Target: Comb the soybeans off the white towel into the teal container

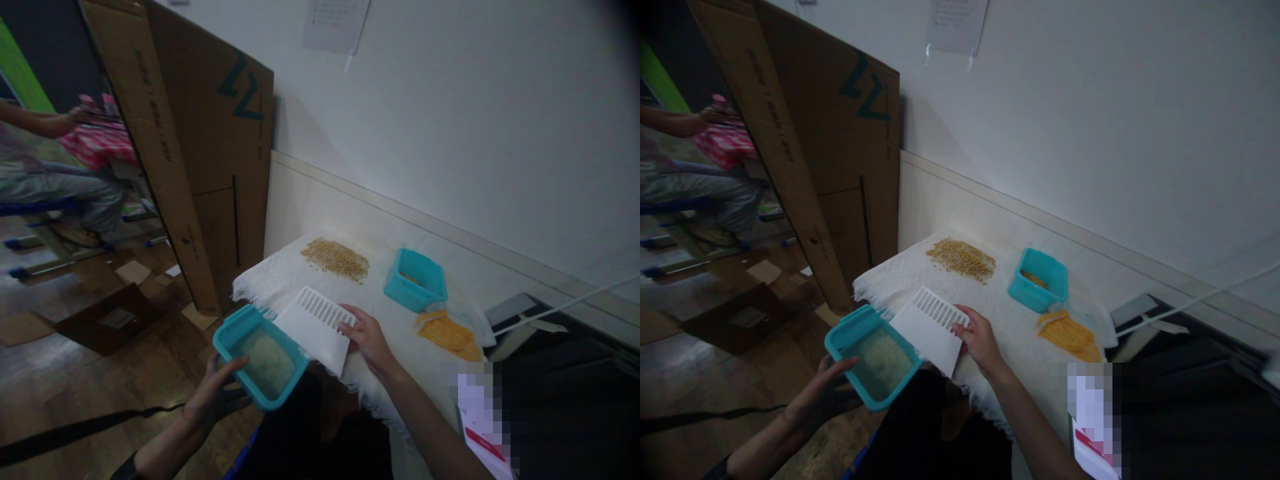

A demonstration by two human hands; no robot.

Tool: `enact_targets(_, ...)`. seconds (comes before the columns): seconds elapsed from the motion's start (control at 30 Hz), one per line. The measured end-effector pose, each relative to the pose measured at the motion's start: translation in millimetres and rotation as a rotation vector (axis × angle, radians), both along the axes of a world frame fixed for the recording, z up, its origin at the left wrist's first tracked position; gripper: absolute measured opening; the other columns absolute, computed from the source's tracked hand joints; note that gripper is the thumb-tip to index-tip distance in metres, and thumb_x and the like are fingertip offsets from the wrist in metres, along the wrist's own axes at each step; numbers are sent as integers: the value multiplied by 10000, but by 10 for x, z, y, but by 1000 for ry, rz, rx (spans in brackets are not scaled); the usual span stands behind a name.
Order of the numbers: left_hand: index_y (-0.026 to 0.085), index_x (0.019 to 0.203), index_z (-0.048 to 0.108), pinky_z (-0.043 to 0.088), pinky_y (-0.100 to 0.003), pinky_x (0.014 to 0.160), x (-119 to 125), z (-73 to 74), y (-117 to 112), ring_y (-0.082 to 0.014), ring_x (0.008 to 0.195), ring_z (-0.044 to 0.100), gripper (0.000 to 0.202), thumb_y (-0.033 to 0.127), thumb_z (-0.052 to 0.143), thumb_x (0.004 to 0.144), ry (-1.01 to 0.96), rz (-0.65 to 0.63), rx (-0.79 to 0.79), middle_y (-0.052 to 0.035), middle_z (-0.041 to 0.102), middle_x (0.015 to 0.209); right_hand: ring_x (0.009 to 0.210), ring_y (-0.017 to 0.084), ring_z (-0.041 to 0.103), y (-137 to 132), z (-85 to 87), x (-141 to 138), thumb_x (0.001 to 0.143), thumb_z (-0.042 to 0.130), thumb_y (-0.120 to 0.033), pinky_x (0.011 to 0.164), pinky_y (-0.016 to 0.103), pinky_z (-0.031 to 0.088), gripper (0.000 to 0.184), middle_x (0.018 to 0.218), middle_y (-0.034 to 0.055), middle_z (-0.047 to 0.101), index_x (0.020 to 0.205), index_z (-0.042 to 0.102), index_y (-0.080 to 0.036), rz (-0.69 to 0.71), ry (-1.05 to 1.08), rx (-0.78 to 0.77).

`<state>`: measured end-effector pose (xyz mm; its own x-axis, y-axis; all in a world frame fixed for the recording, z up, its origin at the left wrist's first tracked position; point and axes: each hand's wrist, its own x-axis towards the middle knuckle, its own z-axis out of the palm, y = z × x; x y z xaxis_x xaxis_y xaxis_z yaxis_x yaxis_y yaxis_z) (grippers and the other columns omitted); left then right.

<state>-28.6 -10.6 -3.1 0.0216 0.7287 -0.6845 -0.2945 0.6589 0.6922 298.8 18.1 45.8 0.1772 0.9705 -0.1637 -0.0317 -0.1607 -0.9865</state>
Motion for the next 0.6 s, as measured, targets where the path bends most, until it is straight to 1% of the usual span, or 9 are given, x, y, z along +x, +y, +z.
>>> enact_targets(0.1,386,1531,343,663,-491,782,0,-8,3,-321,801,820,851,424,849,849,3,13,-8,-116,685,1202,630,246,741,204,86,21,599,956,-478,497,317,594,765,772,6,788,1274,718,-205,-108,-1,57)
enact_targets(0.17,390,1532,338,664,-497,773,4,-14,7,-307,777,810,844,415,843,856,5,25,-9,-114,684,1199,616,243,730,351,115,-10,572,948,-475,489,321,592,765,751,-7,774,1250,713,-211,-167,10,80)
enact_targets(0.27,383,1516,362,663,-481,766,4,-21,16,-289,769,798,819,424,845,856,10,18,0,-101,688,1168,570,231,702,444,75,-120,567,929,-467,461,320,575,725,711,-20,750,1211,715,-215,-169,16,60)
enact_targets(0.37,373,1516,363,662,-465,755,1,-15,18,-293,770,797,817,420,845,858,27,12,1,-97,690,1137,586,237,714,333,-23,-253,599,920,-474,469,324,583,698,726,-13,755,1216,718,-219,-113,21,49)
enact_targets(0.47,375,1541,329,668,-483,771,1,-7,3,-306,773,806,851,404,843,863,20,26,4,-92,690,1128,595,242,724,135,-86,-344,626,923,-470,457,304,564,673,739,6,771,1219,736,-212,28,19,2)
enact_targets(0.53,375,1549,323,672,-492,789,-2,-15,-10,-305,777,809,866,401,849,862,8,26,9,-83,692,1115,595,235,724,48,-73,-350,651,922,-465,448,281,540,658,750,17,780,1230,749,-205,94,23,-22)
enact_targets(0.6,379,1551,324,671,-483,786,-11,-36,-20,-303,779,811,884,406,862,850,-1,14,13,-74,693,1098,623,236,733,36,-23,-308,661,927,-478,469,281,548,672,783,23,790,1250,749,-206,55,44,-2)
